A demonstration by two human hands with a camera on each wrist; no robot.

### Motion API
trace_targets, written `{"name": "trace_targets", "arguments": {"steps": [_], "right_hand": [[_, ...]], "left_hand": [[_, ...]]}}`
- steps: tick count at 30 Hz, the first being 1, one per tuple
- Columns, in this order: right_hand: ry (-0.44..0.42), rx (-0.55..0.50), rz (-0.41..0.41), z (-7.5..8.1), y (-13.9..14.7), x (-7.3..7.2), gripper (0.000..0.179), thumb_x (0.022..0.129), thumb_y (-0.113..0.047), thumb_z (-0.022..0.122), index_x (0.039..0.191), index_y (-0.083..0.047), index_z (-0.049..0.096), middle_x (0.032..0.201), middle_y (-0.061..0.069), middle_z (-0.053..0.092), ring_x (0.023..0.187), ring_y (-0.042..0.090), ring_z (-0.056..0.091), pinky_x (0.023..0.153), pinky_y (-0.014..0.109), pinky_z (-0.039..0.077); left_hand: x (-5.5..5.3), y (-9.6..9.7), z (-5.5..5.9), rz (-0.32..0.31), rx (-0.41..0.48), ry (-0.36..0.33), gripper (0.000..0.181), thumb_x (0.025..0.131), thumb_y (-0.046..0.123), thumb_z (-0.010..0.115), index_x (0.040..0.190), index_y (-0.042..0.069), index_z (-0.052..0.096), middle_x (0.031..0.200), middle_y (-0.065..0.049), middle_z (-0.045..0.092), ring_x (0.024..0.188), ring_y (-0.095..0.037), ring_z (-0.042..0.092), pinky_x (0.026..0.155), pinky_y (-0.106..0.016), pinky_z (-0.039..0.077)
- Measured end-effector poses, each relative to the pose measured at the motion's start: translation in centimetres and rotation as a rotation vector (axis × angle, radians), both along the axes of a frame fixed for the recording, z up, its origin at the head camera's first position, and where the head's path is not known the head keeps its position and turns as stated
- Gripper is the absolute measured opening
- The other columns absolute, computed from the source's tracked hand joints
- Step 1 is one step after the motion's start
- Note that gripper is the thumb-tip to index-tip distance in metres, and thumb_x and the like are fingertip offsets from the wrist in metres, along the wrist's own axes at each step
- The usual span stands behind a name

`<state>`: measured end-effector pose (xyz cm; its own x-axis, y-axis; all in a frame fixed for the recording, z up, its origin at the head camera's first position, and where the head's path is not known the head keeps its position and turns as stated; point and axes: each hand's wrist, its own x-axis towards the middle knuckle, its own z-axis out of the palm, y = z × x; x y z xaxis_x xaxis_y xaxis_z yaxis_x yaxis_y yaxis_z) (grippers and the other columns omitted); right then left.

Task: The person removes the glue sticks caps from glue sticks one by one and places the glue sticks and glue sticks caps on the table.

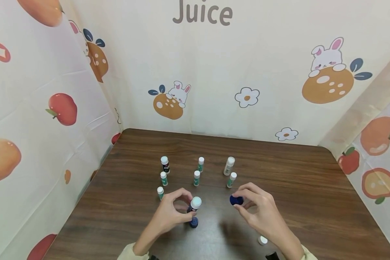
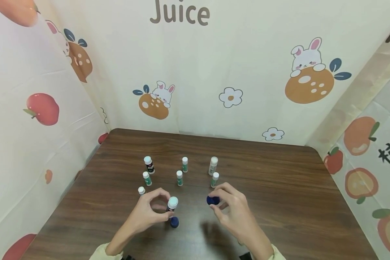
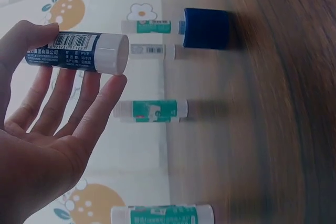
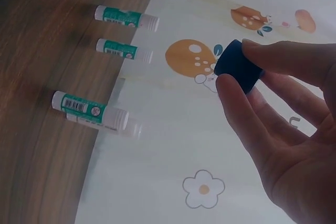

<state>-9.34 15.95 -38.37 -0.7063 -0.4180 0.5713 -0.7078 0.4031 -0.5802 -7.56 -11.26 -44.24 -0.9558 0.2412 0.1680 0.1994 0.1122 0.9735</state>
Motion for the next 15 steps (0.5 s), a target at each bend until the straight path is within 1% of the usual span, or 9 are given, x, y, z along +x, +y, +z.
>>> {"name": "trace_targets", "arguments": {"steps": [4, 8, 12, 15], "right_hand": [[0.006, 0.008, -0.02, -0.3, 0.3, -0.1, 0.039, 0.06, 0.015, 0.079, 0.088, -0.009, 0.068, 0.093, -0.002, 0.059, 0.069, 0.009, 0.061, 0.054, 0.013, 0.049], [0.0, 0.023, -0.05, -0.6, 0.7, -0.3, 0.038, 0.059, 0.014, 0.08, 0.087, -0.009, 0.068, 0.092, -0.003, 0.059, 0.07, 0.008, 0.061, 0.054, 0.013, 0.049], [-0.008, 0.044, -0.084, -1.1, 1.2, -0.5, 0.037, 0.059, 0.012, 0.08, 0.086, -0.01, 0.069, 0.091, -0.004, 0.059, 0.067, 0.006, 0.058, 0.053, 0.013, 0.048], [-0.013, 0.053, -0.098, -1.4, 1.6, -0.6, 0.036, 0.059, 0.012, 0.08, 0.086, -0.01, 0.069, 0.09, -0.004, 0.058, 0.065, 0.006, 0.057, 0.051, 0.013, 0.048]], "left_hand": [[0.3, -0.6, 0.0, 0.021, -0.012, -0.02, 0.032, 0.07, -0.003, 0.078, 0.092, 0.011, 0.059, 0.089, -0.005, 0.063, 0.079, -0.024, 0.064, 0.07, -0.035, 0.056], [0.5, -1.3, 0.1, 0.03, -0.017, -0.062, 0.033, 0.07, -0.005, 0.077, 0.092, 0.01, 0.059, 0.091, -0.008, 0.062, 0.077, -0.026, 0.065, 0.071, -0.035, 0.056], [0.8, -2.2, 0.1, 0.042, -0.034, -0.112, 0.034, 0.07, -0.006, 0.077, 0.094, 0.01, 0.058, 0.095, -0.01, 0.06, 0.082, -0.026, 0.066, 0.074, -0.033, 0.055], [1.1, -2.9, 0.0, 0.064, -0.053, -0.13, 0.036, 0.07, -0.007, 0.077, 0.094, 0.01, 0.058, 0.097, -0.011, 0.059, 0.085, -0.026, 0.065, 0.074, -0.031, 0.055]]}}
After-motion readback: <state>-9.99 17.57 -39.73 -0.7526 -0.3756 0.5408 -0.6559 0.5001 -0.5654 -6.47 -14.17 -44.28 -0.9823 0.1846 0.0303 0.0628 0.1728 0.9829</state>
